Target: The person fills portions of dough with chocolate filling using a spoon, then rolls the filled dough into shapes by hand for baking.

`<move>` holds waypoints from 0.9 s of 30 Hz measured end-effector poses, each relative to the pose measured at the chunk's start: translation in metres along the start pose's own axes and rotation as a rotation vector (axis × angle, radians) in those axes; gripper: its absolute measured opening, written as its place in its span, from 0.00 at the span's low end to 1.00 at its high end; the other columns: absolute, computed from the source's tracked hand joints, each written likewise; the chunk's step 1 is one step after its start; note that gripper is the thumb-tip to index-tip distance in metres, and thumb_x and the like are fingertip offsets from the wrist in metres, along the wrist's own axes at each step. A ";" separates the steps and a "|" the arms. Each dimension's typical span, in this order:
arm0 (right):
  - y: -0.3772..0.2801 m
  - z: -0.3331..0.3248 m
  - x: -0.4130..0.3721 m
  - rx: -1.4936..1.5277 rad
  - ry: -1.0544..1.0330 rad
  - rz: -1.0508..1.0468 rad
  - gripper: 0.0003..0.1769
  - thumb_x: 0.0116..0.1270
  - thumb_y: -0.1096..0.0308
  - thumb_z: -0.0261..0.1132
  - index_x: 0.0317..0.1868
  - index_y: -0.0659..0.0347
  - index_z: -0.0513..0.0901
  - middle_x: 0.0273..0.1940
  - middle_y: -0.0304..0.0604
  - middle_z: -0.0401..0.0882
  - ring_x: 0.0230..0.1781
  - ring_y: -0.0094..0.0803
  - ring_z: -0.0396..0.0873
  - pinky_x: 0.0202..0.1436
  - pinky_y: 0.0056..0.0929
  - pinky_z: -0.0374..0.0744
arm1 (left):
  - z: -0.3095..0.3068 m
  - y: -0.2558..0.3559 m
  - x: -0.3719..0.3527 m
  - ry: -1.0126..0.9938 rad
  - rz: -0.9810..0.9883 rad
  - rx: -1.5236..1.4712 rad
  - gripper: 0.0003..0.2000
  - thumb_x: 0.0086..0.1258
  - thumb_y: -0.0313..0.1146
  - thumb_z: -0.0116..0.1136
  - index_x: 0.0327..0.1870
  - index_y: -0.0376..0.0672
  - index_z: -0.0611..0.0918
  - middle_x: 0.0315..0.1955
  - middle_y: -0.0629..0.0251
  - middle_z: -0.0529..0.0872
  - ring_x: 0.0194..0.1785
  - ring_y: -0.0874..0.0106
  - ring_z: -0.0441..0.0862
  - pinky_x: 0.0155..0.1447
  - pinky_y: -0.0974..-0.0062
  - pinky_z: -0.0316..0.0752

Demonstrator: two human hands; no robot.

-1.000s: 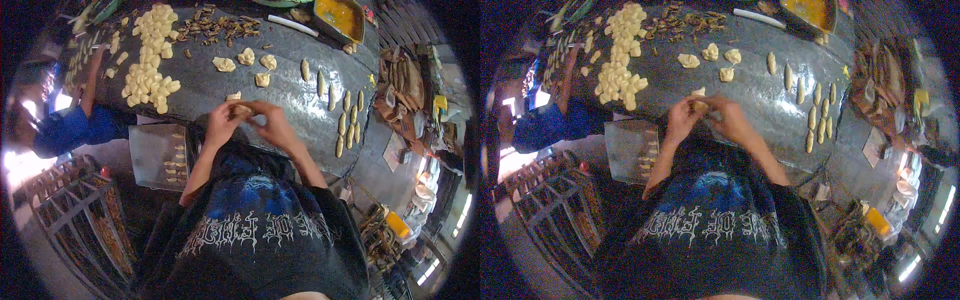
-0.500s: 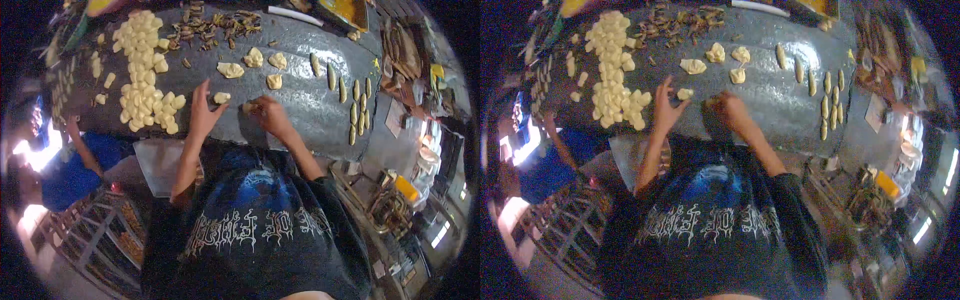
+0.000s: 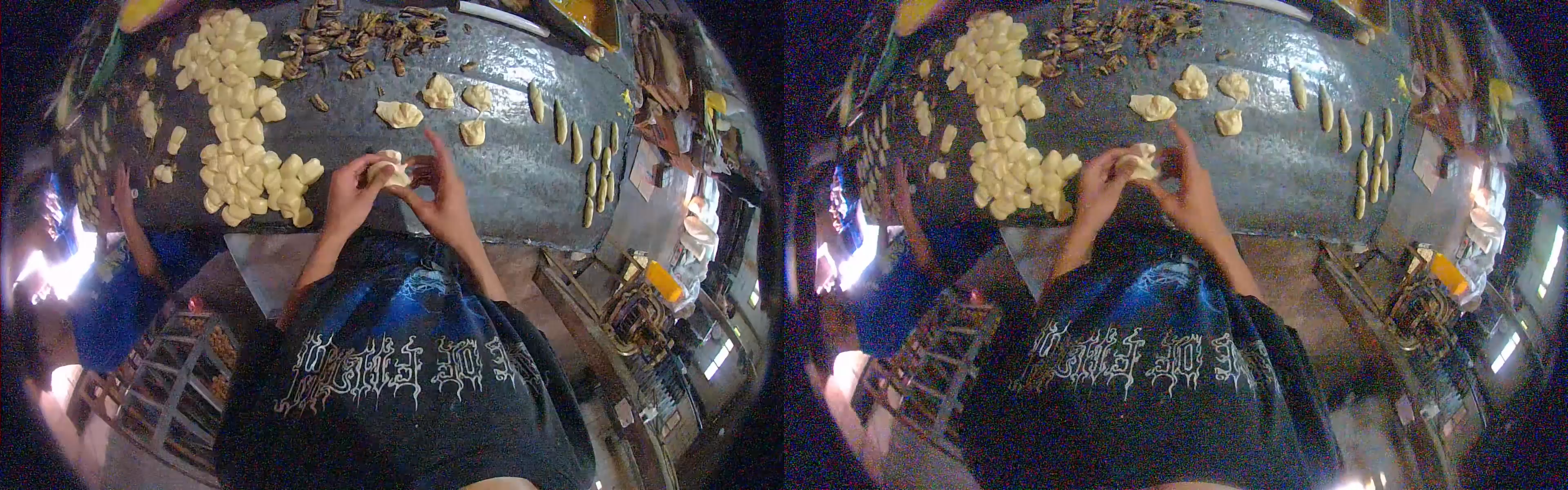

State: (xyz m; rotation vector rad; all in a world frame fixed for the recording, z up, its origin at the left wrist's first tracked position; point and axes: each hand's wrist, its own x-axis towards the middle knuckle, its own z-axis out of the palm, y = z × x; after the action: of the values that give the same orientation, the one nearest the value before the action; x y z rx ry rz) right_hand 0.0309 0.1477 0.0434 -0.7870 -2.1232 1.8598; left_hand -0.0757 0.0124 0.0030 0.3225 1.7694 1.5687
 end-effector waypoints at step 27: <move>-0.123 -0.149 -0.044 0.740 -1.052 -0.112 0.14 0.56 0.68 0.71 0.38 0.70 0.87 0.36 0.55 0.86 0.35 0.43 0.84 0.41 0.40 0.80 | 0.111 -0.025 -0.081 0.616 -0.099 0.285 0.21 0.74 0.47 0.64 0.26 0.36 0.85 0.18 0.62 0.83 0.21 0.75 0.76 0.30 0.70 0.72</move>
State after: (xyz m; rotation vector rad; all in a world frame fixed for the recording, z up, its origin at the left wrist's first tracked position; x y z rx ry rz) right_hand 0.1099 0.2441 0.1973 0.5897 -1.4679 3.0442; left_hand 0.0613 0.0396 0.0104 -0.1386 2.4466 1.4328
